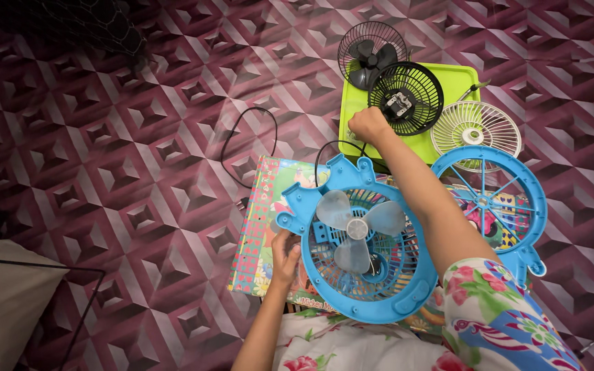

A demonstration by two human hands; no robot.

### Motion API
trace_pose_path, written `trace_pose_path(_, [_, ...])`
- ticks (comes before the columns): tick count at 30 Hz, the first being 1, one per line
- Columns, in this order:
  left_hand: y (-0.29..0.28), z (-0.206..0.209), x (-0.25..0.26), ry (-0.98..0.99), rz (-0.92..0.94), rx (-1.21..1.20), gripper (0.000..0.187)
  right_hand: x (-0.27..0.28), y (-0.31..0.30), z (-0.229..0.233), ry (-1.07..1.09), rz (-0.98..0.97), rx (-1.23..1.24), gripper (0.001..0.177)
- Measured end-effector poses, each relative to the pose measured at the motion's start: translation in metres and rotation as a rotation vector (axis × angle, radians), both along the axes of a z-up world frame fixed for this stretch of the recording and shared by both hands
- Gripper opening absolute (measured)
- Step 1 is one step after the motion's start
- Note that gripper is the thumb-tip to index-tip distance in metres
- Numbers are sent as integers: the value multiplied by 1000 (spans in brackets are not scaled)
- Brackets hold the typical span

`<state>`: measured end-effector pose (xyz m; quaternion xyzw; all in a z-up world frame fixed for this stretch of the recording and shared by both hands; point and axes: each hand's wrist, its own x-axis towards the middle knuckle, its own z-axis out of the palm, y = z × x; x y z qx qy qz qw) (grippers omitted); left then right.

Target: The person disassembles a blue electric fan by removing the front grille and fan blades, then reassembles it by placing the blades back and securing the grille with a screwdriver. The person uses a screwdriver to tighten the central screw and adjusts the fan components by hand.

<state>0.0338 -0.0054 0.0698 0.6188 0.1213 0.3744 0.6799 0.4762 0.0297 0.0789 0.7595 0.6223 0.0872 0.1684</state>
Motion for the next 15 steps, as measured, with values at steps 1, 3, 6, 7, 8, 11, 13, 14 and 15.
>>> trace_pose_path(1, [0, -1, 0, -2, -3, -1, 78, -1, 0, -1, -8, -2, 9, 5])
trace_pose_path(3, [1, -2, -1, -5, -11, -1, 77, -2, -1, -2, -17, 0, 24, 4])
trace_pose_path(6, [1, -4, 0, 0, -4, 8, 76, -4, -1, 0, -6, 4, 16, 5])
trace_pose_path(7, [1, -4, 0, -8, -8, 2, 76, -4, 1, 1, 7, -2, -3, 8])
trace_pose_path(8, [1, -4, 0, -15, -12, -5, 76, -5, 2, 2, 20, -7, -22, 11])
trace_pose_path(11, [0, -3, 0, -14, -10, -13, 77, -7, 4, 5, -15, 5, -26, 9])
trace_pose_path(13, [0, -2, 0, -8, -7, -10, 77, -7, 4, 7, 7, -8, -38, 14])
trace_pose_path(14, [0, -1, 0, -8, -8, -7, 77, -7, 4, 8, 19, -15, -45, 17])
trace_pose_path(15, [0, -1, 0, -8, -9, -5, 78, -8, 4, 9, 30, -30, -49, 17])
